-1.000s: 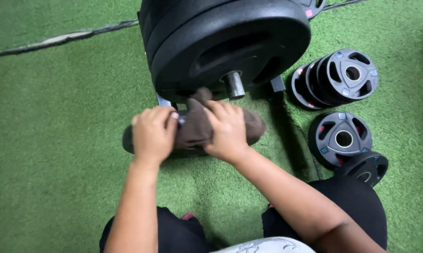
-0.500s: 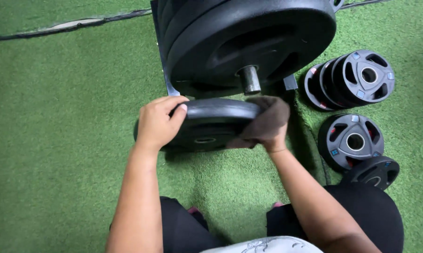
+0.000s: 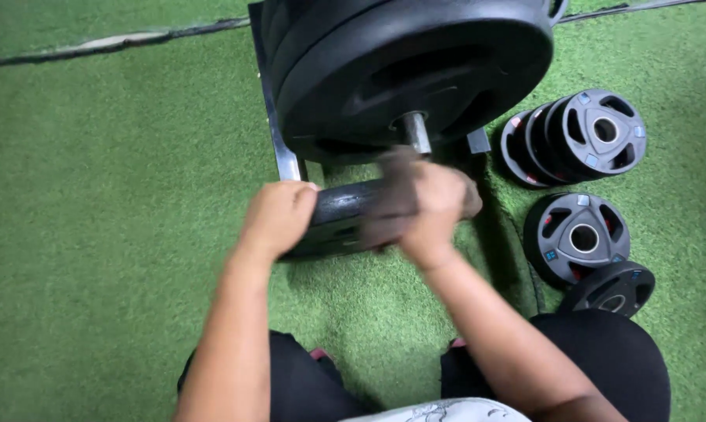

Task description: Cleaning and disinfecting weight plates in a gym setting using a spray bottle and a cloth.

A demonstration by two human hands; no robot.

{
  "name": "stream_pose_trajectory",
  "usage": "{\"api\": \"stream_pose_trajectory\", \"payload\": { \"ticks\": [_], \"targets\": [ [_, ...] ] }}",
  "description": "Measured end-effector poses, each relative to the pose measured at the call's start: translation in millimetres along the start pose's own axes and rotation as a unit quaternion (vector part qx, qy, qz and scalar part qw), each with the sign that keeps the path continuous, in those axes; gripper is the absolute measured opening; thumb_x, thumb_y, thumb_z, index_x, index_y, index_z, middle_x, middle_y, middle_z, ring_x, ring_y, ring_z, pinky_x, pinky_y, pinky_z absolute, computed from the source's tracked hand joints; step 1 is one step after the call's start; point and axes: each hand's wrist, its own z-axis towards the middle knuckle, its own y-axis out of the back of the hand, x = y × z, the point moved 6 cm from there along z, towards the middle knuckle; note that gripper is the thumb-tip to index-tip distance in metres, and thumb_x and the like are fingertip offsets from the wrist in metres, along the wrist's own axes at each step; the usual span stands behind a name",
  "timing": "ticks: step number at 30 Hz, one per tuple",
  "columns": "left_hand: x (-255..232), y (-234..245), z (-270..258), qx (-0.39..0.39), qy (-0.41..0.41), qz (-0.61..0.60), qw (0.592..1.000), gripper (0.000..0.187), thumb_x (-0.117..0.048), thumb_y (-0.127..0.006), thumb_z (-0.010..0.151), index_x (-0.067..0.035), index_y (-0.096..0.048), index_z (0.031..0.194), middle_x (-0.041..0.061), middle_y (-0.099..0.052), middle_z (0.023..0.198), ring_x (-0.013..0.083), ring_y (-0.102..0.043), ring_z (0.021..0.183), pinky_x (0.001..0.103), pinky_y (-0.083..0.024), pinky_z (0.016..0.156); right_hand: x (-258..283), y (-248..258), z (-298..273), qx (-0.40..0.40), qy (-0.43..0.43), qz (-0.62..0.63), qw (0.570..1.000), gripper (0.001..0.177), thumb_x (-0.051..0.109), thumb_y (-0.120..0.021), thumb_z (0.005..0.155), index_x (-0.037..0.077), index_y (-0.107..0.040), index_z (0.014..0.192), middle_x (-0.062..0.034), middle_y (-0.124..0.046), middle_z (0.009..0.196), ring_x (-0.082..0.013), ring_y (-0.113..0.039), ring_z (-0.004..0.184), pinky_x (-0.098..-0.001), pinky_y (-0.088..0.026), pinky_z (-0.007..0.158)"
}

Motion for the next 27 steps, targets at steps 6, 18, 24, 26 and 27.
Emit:
{"api": "stream_pose_trajectory", "payload": {
  "ticks": [6, 18, 24, 26, 27],
  "targets": [
    [-63.3, 6.3, -16.6, -0.121, -0.122, 0.064, 0.983, 0.026, -0.030, -0.074, 0.085, -0.005, -0.070, 0.093, 0.014, -0.069, 0.089, 0.0388, -0.068, 0.085, 0.048, -0.054, 0.073, 54.7, -25.8, -25.8, -0.043, 0.353, -0.299, 0.886, 0.043, 0.011, -0.066, 0.068, 0.005, -0.070, 0.111, -0.0107, -0.070, 0.112, -0.0324, -0.065, 0.112, -0.0459, -0.040, 0.102],
    [86.3, -2.7, -10.7, -0.037, 0.158, -0.169, 0.972, 0.052, -0.047, -0.047, 0.104, -0.009, -0.080, 0.095, 0.017, -0.079, 0.089, 0.0312, -0.076, 0.085, 0.038, -0.054, 0.080, 63.9, -42.5, -34.8, -0.023, 0.403, -0.226, 0.886, 0.029, 0.018, -0.077, 0.070, 0.011, -0.068, 0.096, -0.0086, -0.070, 0.104, -0.0304, -0.066, 0.106, -0.0451, -0.045, 0.097],
    [119.1, -16.0, 0.4, -0.129, -0.003, -0.093, 0.987, 0.042, -0.036, -0.051, 0.103, -0.001, -0.073, 0.092, 0.025, -0.070, 0.089, 0.0420, -0.069, 0.083, 0.048, -0.051, 0.073, 58.7, -109.2, -67.6, 0.046, 0.491, -0.322, 0.808, 0.055, 0.012, -0.069, 0.073, 0.009, -0.074, 0.127, -0.0140, -0.060, 0.142, -0.0309, -0.053, 0.139, -0.0533, -0.028, 0.117],
    [92.3, -9.3, -1.9, -0.155, 0.033, -0.079, 0.984, 0.039, -0.033, -0.053, 0.100, -0.001, -0.071, 0.088, 0.026, -0.068, 0.086, 0.0420, -0.069, 0.079, 0.048, -0.051, 0.071, 9.7, -101.0, -64.6, 0.062, 0.495, -0.336, 0.799, 0.053, 0.010, -0.067, 0.073, 0.010, -0.072, 0.125, -0.0149, -0.059, 0.146, -0.0325, -0.051, 0.141, -0.0542, -0.027, 0.118],
    [80.8, -5.8, -4.0, -0.179, 0.071, -0.068, 0.979, 0.035, -0.030, -0.054, 0.097, 0.000, -0.070, 0.084, 0.026, -0.067, 0.082, 0.0420, -0.069, 0.076, 0.048, -0.051, 0.068, -15.9, -97.6, -63.4, 0.080, 0.497, -0.351, 0.790, 0.051, 0.008, -0.064, 0.072, 0.010, -0.071, 0.123, -0.0159, -0.057, 0.150, -0.0342, -0.048, 0.143, -0.0551, -0.026, 0.119]
  ]
}}
